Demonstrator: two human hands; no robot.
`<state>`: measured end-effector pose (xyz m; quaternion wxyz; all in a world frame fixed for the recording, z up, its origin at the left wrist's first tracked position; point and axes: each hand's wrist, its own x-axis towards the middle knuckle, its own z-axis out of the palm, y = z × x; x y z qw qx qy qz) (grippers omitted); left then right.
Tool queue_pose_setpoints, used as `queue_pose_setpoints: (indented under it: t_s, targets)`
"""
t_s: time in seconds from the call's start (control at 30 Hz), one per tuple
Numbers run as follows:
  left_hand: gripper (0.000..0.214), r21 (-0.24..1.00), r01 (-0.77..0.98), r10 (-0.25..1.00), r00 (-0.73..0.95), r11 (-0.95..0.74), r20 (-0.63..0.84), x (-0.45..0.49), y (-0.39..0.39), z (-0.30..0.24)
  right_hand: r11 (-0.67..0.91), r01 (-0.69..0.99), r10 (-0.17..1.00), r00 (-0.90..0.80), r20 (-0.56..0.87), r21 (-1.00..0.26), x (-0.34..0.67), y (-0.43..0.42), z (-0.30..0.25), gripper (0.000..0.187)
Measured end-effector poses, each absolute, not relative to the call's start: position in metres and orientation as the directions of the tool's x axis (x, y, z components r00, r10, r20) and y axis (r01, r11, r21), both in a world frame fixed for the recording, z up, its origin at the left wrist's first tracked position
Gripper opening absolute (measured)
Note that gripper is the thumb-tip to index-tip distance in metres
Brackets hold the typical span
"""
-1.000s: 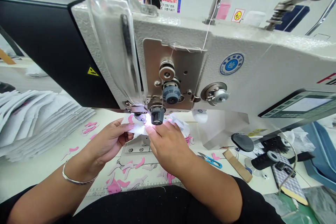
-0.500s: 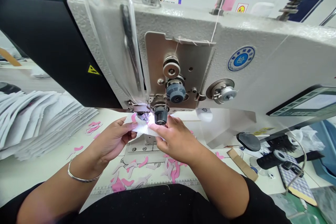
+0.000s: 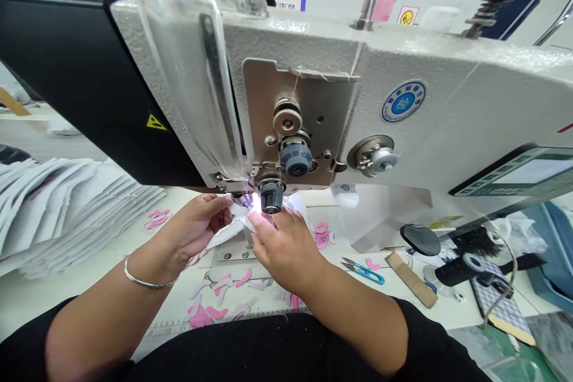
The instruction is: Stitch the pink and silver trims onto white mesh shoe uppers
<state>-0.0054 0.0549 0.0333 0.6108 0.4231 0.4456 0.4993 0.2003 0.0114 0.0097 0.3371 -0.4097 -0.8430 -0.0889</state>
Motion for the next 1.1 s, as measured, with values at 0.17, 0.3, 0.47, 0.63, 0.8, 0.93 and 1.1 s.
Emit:
queue_pose_setpoints:
  t_s: [0.17, 0.3, 0.47, 0.63, 0.8, 0.93, 1.1]
  targets:
    - [0.031, 0.957, -0.252, 0.987, 0.115, 0.142, -0.116, -0.003, 0.058, 0.031, 0.63, 0.771, 0.608, -0.415, 0.677, -0.093, 0.199, 0.014, 0.005, 0.032]
    - [0.034, 0.97, -0.208, 0.988, 0.118, 0.123, -0.101, -0.005, 0.059, 0.03, 0.603, 0.796, 0.611, -0.418, 0.672, -0.054, 0.199, 0.013, 0.007, 0.031]
    - [0.028, 0.97, -0.213, 0.991, 0.09, 0.116, -0.099, -0.007, 0.055, 0.033, 0.609, 0.792, 0.605, -0.431, 0.669, -0.04, 0.202, 0.012, 0.008, 0.032]
    - [0.031, 0.964, -0.242, 0.993, 0.058, 0.111, -0.1, -0.01, 0.047, 0.033, 0.603, 0.792, 0.633, -0.401, 0.662, -0.097, 0.206, 0.016, 0.007, 0.036]
    - [0.027, 0.944, -0.311, 0.994, 0.067, 0.106, -0.09, -0.01, 0.036, 0.029, 0.627, 0.747, 0.667, -0.369, 0.647, -0.22, 0.208, 0.022, 0.012, 0.029]
    - [0.017, 0.953, -0.296, 0.991, 0.129, 0.071, -0.034, -0.014, 0.009, 0.022, 0.695, 0.633, 0.657, -0.366, 0.659, -0.342, 0.214, 0.027, 0.016, 0.02]
    - [0.031, 0.978, -0.074, 0.822, 0.556, 0.194, -0.121, -0.037, -0.026, 0.003, 0.838, 0.393, 0.54, -0.495, 0.68, -0.379, 0.23, 0.023, 0.02, 0.015]
